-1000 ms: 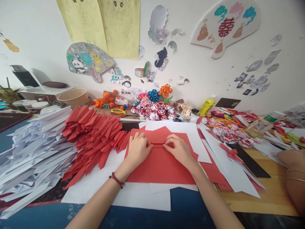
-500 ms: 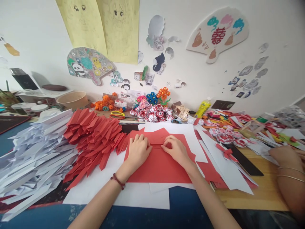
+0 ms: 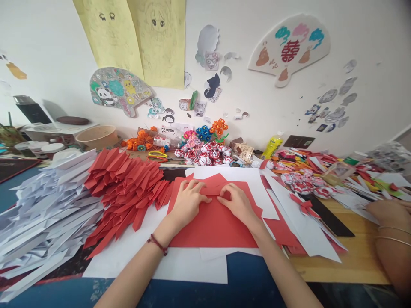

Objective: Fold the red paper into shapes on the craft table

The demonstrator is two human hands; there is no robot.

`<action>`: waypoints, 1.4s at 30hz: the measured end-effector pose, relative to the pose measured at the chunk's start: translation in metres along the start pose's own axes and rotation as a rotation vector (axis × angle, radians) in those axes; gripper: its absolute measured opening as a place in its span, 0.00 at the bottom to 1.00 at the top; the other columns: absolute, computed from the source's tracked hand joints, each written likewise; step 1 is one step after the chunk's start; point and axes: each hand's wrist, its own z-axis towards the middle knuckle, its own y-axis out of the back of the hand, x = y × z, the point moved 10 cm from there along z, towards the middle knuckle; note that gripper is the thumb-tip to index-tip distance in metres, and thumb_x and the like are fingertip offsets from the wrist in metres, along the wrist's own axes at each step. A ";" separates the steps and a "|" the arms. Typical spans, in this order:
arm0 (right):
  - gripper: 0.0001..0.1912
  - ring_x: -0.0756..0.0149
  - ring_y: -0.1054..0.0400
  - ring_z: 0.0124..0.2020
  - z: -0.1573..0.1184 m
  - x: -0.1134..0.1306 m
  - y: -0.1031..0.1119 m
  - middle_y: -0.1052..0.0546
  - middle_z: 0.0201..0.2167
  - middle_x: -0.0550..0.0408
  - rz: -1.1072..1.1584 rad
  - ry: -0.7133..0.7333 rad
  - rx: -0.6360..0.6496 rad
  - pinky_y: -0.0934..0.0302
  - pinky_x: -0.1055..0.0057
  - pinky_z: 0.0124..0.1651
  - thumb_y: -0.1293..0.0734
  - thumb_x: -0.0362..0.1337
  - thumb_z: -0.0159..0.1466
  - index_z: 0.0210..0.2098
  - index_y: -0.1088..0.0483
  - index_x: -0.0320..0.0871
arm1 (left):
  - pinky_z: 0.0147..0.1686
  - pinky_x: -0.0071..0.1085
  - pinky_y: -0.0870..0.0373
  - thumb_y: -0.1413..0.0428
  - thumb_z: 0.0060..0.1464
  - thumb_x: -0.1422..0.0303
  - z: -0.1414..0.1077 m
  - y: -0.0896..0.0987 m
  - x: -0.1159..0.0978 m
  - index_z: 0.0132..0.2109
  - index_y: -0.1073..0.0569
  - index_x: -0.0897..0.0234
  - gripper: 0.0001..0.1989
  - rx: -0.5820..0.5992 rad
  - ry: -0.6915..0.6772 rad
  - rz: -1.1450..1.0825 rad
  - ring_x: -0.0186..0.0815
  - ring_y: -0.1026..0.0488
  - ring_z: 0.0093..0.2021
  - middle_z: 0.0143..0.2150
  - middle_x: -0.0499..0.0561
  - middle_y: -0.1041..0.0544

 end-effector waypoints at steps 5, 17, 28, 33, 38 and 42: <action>0.04 0.65 0.34 0.34 0.000 -0.001 -0.001 0.29 0.36 0.58 -0.009 -0.003 0.014 0.43 0.70 0.38 0.32 0.36 0.60 0.31 0.32 0.46 | 0.56 0.50 0.49 0.51 0.55 0.78 -0.001 0.005 0.002 0.37 0.19 0.50 0.19 0.011 -0.039 0.006 0.45 0.40 0.58 0.58 0.48 0.29; 0.04 0.67 0.36 0.32 0.000 -0.005 -0.003 0.29 0.36 0.58 -0.006 -0.020 0.025 0.46 0.72 0.33 0.32 0.35 0.59 0.31 0.33 0.46 | 0.52 0.49 0.49 0.47 0.50 0.77 -0.006 0.014 0.013 0.29 0.20 0.53 0.14 -0.058 -0.020 0.014 0.44 0.35 0.50 0.44 0.45 0.21; 0.04 0.67 0.35 0.31 -0.003 -0.001 0.003 0.27 0.36 0.59 -0.063 -0.024 -0.006 0.50 0.73 0.29 0.31 0.36 0.60 0.31 0.32 0.46 | 0.44 0.41 0.45 0.50 0.52 0.77 -0.002 0.021 0.010 0.28 0.25 0.62 0.11 -0.109 0.024 0.041 0.40 0.33 0.42 0.37 0.49 0.21; 0.04 0.67 0.34 0.31 -0.003 0.001 0.003 0.27 0.36 0.59 -0.075 -0.020 -0.011 0.49 0.73 0.29 0.32 0.36 0.60 0.31 0.32 0.46 | 0.44 0.40 0.44 0.52 0.59 0.74 -0.002 0.026 0.004 0.37 0.26 0.63 0.10 -0.189 0.031 0.112 0.41 0.33 0.44 0.39 0.53 0.23; 0.03 0.67 0.33 0.30 -0.003 0.001 0.004 0.27 0.36 0.58 -0.082 -0.008 -0.014 0.48 0.72 0.29 0.32 0.37 0.60 0.30 0.32 0.46 | 0.44 0.40 0.45 0.53 0.63 0.70 0.001 0.011 -0.005 0.41 0.25 0.60 0.12 -0.128 -0.042 0.159 0.42 0.33 0.46 0.41 0.52 0.24; 0.04 0.65 0.32 0.33 -0.001 -0.001 0.004 0.26 0.36 0.57 -0.083 0.013 -0.037 0.45 0.71 0.32 0.35 0.38 0.64 0.33 0.31 0.46 | 0.42 0.39 0.45 0.52 0.63 0.71 0.003 0.002 -0.008 0.38 0.24 0.61 0.12 -0.073 -0.072 0.181 0.41 0.33 0.44 0.39 0.53 0.24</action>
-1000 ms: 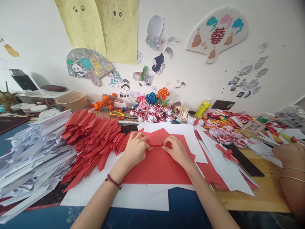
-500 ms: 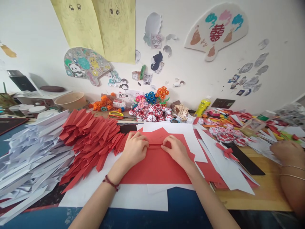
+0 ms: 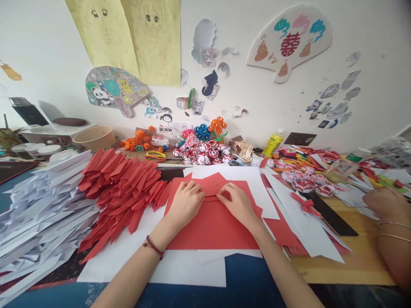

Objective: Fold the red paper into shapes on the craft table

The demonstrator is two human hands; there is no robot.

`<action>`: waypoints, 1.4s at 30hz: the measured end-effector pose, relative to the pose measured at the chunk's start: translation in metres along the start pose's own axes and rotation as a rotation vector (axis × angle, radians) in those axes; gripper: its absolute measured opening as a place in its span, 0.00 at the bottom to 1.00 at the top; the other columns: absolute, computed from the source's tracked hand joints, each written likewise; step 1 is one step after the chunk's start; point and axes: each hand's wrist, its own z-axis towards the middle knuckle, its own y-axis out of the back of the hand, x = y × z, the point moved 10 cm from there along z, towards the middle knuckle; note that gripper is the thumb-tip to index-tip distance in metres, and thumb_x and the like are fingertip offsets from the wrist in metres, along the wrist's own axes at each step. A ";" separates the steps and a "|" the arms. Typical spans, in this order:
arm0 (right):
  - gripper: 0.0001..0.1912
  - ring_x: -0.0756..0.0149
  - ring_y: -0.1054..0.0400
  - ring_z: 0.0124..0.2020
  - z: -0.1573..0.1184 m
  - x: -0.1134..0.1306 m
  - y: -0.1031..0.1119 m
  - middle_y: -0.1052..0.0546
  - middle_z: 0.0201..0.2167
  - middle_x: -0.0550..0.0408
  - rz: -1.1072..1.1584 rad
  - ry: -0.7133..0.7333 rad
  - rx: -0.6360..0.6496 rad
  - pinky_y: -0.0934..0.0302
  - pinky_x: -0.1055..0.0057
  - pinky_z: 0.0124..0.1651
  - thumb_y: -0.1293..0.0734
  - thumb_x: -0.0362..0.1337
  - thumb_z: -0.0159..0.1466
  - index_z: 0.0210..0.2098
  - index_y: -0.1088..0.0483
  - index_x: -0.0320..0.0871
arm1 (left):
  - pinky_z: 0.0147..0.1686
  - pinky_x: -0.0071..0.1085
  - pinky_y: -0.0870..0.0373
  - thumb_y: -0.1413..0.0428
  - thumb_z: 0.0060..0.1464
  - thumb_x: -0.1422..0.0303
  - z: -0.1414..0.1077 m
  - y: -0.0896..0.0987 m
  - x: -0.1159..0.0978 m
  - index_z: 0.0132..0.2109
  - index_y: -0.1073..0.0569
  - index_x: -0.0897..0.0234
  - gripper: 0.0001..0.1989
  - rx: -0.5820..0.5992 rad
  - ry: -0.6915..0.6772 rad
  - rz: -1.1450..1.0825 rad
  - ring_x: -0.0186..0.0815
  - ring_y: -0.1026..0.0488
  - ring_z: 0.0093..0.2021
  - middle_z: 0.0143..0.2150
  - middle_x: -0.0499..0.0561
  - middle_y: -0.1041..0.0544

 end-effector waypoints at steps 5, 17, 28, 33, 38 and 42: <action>0.06 0.64 0.30 0.37 0.003 0.003 -0.002 0.25 0.40 0.56 -0.019 0.010 -0.039 0.42 0.70 0.35 0.38 0.40 0.67 0.38 0.30 0.48 | 0.41 0.38 0.45 0.53 0.64 0.70 0.001 -0.003 -0.001 0.36 0.25 0.62 0.12 0.032 0.000 -0.028 0.40 0.34 0.43 0.38 0.53 0.25; 0.02 0.66 0.30 0.35 0.002 0.013 -0.005 0.27 0.40 0.57 -0.035 0.066 0.006 0.40 0.71 0.37 0.35 0.38 0.64 0.36 0.30 0.48 | 0.40 0.36 0.45 0.50 0.63 0.65 0.008 -0.016 0.014 0.36 0.30 0.63 0.09 0.022 0.155 -0.061 0.40 0.33 0.44 0.38 0.52 0.25; 0.04 0.65 0.30 0.36 0.000 0.013 -0.006 0.27 0.41 0.56 -0.026 0.071 0.019 0.40 0.69 0.37 0.36 0.37 0.65 0.39 0.29 0.48 | 0.40 0.35 0.44 0.45 0.60 0.63 0.007 -0.022 0.018 0.38 0.31 0.64 0.08 0.049 0.185 -0.079 0.40 0.33 0.44 0.41 0.52 0.27; 0.04 0.66 0.30 0.37 0.000 0.016 -0.009 0.27 0.41 0.57 -0.024 0.106 0.053 0.41 0.71 0.37 0.37 0.35 0.66 0.39 0.30 0.48 | 0.39 0.35 0.45 0.45 0.60 0.65 0.008 -0.020 0.013 0.38 0.33 0.64 0.07 0.060 0.144 -0.064 0.40 0.32 0.40 0.37 0.50 0.26; 0.03 0.66 0.30 0.35 -0.002 0.022 -0.008 0.27 0.37 0.57 -0.086 0.157 0.055 0.42 0.71 0.35 0.37 0.33 0.66 0.37 0.32 0.46 | 0.39 0.36 0.45 0.47 0.61 0.66 0.009 -0.012 0.003 0.38 0.32 0.64 0.06 0.039 0.068 -0.031 0.40 0.32 0.39 0.35 0.51 0.26; 0.04 0.64 0.31 0.38 -0.005 0.031 -0.008 0.26 0.37 0.56 -0.153 0.223 0.050 0.42 0.70 0.35 0.38 0.35 0.67 0.39 0.31 0.47 | 0.38 0.36 0.46 0.50 0.63 0.67 0.009 -0.010 -0.004 0.36 0.31 0.64 0.07 0.028 -0.004 0.008 0.40 0.33 0.40 0.35 0.52 0.26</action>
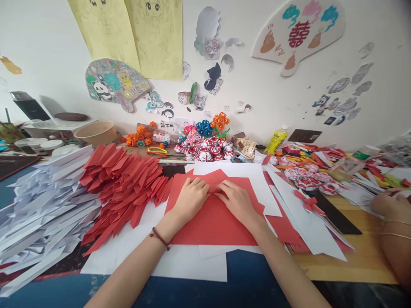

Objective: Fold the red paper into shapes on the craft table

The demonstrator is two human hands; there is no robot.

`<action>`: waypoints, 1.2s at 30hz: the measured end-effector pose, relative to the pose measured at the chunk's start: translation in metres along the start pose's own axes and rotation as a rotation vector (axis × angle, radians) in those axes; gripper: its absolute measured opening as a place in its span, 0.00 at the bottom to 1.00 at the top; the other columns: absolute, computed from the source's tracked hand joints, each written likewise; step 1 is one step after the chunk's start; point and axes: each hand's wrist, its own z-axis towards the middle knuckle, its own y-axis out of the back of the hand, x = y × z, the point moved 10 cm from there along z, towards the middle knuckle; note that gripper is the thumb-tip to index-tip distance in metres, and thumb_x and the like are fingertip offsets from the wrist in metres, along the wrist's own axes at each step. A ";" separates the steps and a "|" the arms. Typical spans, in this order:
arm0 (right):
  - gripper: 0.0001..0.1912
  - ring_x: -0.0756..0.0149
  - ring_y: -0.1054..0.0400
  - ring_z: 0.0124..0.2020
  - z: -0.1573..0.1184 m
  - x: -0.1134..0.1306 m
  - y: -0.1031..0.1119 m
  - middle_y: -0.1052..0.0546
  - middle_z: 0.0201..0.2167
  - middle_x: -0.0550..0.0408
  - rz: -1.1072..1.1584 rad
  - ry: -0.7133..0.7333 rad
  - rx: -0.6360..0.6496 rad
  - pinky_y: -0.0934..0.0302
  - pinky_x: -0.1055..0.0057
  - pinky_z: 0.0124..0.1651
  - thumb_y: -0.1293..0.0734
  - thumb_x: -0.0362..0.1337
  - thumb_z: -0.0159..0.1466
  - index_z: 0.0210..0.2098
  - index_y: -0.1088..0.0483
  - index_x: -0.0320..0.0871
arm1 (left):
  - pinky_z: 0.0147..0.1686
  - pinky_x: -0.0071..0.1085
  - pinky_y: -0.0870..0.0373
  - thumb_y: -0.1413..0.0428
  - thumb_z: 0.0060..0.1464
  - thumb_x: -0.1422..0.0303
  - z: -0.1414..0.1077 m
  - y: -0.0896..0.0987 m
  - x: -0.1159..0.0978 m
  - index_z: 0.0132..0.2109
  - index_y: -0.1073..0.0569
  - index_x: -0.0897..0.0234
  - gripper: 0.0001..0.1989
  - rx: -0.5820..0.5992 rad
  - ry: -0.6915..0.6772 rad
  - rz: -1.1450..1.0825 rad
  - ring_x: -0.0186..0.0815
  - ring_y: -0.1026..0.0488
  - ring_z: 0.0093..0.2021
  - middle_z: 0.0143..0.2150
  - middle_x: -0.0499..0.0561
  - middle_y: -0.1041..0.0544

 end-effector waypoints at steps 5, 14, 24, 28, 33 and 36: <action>0.05 0.63 0.31 0.39 0.002 0.007 -0.001 0.27 0.38 0.54 -0.018 0.043 0.009 0.41 0.70 0.37 0.37 0.38 0.67 0.39 0.30 0.46 | 0.38 0.37 0.46 0.53 0.64 0.70 0.000 -0.001 -0.002 0.35 0.31 0.64 0.10 -0.031 -0.021 0.015 0.40 0.34 0.39 0.34 0.52 0.27; 0.05 0.67 0.30 0.37 0.004 0.001 -0.001 0.26 0.37 0.57 0.018 -0.013 0.011 0.44 0.71 0.34 0.36 0.34 0.66 0.37 0.29 0.48 | 0.38 0.37 0.46 0.52 0.63 0.71 -0.001 -0.001 0.000 0.35 0.30 0.64 0.08 0.003 -0.014 -0.023 0.40 0.33 0.40 0.35 0.52 0.26; 0.13 0.65 0.31 0.40 -0.002 0.004 0.006 0.25 0.38 0.55 -0.098 0.044 -0.009 0.44 0.70 0.35 0.41 0.29 0.67 0.40 0.26 0.49 | 0.38 0.35 0.44 0.55 0.57 0.82 -0.010 -0.001 -0.001 0.44 0.28 0.62 0.16 0.101 -0.036 -0.085 0.37 0.30 0.40 0.39 0.53 0.26; 0.16 0.64 0.32 0.38 -0.003 0.008 0.006 0.26 0.35 0.53 -0.145 0.074 0.004 0.45 0.69 0.35 0.43 0.28 0.68 0.38 0.26 0.47 | 0.37 0.35 0.42 0.54 0.57 0.81 -0.011 -0.001 -0.003 0.45 0.29 0.62 0.15 0.106 -0.046 -0.061 0.38 0.30 0.39 0.39 0.52 0.27; 0.16 0.64 0.34 0.33 -0.004 0.008 0.004 0.29 0.31 0.52 -0.194 0.090 0.031 0.48 0.69 0.32 0.43 0.26 0.66 0.35 0.26 0.46 | 0.36 0.35 0.42 0.53 0.59 0.77 -0.012 0.002 -0.008 0.43 0.29 0.63 0.10 0.091 -0.088 -0.019 0.40 0.31 0.39 0.38 0.53 0.27; 0.17 0.65 0.35 0.31 -0.006 0.008 0.003 0.30 0.29 0.53 -0.257 0.107 0.035 0.51 0.68 0.30 0.45 0.25 0.65 0.33 0.26 0.45 | 0.34 0.36 0.43 0.53 0.60 0.77 -0.014 0.003 -0.014 0.40 0.29 0.64 0.09 0.095 -0.143 0.023 0.39 0.32 0.37 0.37 0.54 0.28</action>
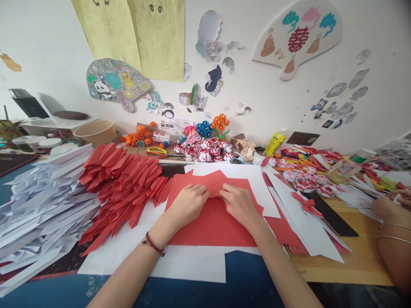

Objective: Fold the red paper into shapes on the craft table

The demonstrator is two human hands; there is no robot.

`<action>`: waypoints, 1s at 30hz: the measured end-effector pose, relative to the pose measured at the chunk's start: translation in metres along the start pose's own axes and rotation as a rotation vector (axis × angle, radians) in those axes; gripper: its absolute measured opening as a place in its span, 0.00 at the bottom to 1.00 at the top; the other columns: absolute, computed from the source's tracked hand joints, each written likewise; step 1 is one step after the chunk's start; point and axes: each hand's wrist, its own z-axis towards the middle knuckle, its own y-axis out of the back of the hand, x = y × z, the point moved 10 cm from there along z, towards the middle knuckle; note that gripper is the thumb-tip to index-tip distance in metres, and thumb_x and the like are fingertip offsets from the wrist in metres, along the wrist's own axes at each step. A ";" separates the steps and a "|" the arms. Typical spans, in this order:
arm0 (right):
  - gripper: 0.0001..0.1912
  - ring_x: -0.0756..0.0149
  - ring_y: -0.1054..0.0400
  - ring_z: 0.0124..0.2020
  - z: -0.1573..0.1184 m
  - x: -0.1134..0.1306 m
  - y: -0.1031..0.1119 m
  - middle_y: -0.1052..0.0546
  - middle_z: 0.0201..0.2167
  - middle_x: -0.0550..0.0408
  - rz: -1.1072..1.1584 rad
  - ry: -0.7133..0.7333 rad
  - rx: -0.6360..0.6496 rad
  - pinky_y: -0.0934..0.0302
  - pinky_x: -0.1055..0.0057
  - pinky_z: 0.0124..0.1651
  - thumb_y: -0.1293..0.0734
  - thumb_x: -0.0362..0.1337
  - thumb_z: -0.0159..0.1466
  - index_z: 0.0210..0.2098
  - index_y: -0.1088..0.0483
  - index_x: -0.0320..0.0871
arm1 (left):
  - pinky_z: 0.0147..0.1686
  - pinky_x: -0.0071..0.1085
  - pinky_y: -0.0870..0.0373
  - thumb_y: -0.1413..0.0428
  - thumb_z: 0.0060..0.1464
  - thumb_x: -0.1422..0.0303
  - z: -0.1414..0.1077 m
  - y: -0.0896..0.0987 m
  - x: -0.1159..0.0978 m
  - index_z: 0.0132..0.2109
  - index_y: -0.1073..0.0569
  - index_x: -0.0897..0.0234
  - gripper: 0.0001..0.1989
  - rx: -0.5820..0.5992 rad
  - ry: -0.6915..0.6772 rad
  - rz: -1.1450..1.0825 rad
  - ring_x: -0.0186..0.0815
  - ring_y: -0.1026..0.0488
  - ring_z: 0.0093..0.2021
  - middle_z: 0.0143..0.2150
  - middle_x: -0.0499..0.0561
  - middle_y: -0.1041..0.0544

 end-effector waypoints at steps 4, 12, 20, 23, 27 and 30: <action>0.18 0.65 0.36 0.30 -0.001 0.003 0.000 0.31 0.27 0.53 -0.028 0.034 0.001 0.53 0.67 0.29 0.45 0.25 0.66 0.32 0.26 0.44 | 0.34 0.37 0.43 0.53 0.61 0.76 -0.001 0.000 -0.011 0.41 0.28 0.65 0.09 0.014 -0.096 0.057 0.40 0.33 0.36 0.36 0.54 0.28; 0.17 0.67 0.35 0.27 -0.003 0.000 0.004 0.31 0.25 0.55 0.026 -0.002 0.026 0.52 0.68 0.28 0.43 0.31 0.69 0.30 0.25 0.43 | 0.32 0.36 0.42 0.53 0.63 0.73 -0.002 0.002 -0.013 0.37 0.28 0.66 0.10 0.002 -0.117 0.063 0.39 0.33 0.35 0.34 0.54 0.29; 0.08 0.66 0.31 0.34 -0.002 -0.002 0.005 0.26 0.34 0.56 0.123 -0.025 0.008 0.45 0.70 0.33 0.35 0.40 0.66 0.39 0.25 0.46 | 0.31 0.35 0.42 0.49 0.60 0.76 -0.002 -0.001 -0.016 0.38 0.29 0.67 0.05 0.041 -0.124 0.148 0.39 0.32 0.34 0.35 0.54 0.28; 0.05 0.64 0.32 0.37 0.000 0.001 0.008 0.25 0.35 0.54 0.119 0.003 -0.020 0.43 0.69 0.38 0.35 0.37 0.66 0.37 0.27 0.44 | 0.30 0.35 0.43 0.49 0.60 0.75 -0.001 0.002 -0.012 0.37 0.30 0.67 0.04 0.006 -0.090 0.142 0.39 0.33 0.34 0.35 0.54 0.28; 0.06 0.62 0.33 0.38 0.002 0.002 0.013 0.25 0.33 0.53 0.124 0.020 -0.075 0.42 0.67 0.41 0.37 0.32 0.67 0.35 0.30 0.43 | 0.32 0.36 0.43 0.50 0.62 0.72 0.000 0.010 0.000 0.36 0.31 0.65 0.06 -0.082 0.001 0.081 0.40 0.33 0.36 0.35 0.52 0.28; 0.05 0.62 0.33 0.35 0.001 -0.002 0.015 0.25 0.31 0.54 0.192 -0.007 -0.108 0.42 0.68 0.39 0.37 0.31 0.66 0.34 0.30 0.43 | 0.31 0.35 0.45 0.52 0.64 0.70 -0.001 0.014 0.009 0.34 0.32 0.64 0.09 -0.123 0.087 0.034 0.39 0.33 0.33 0.31 0.51 0.28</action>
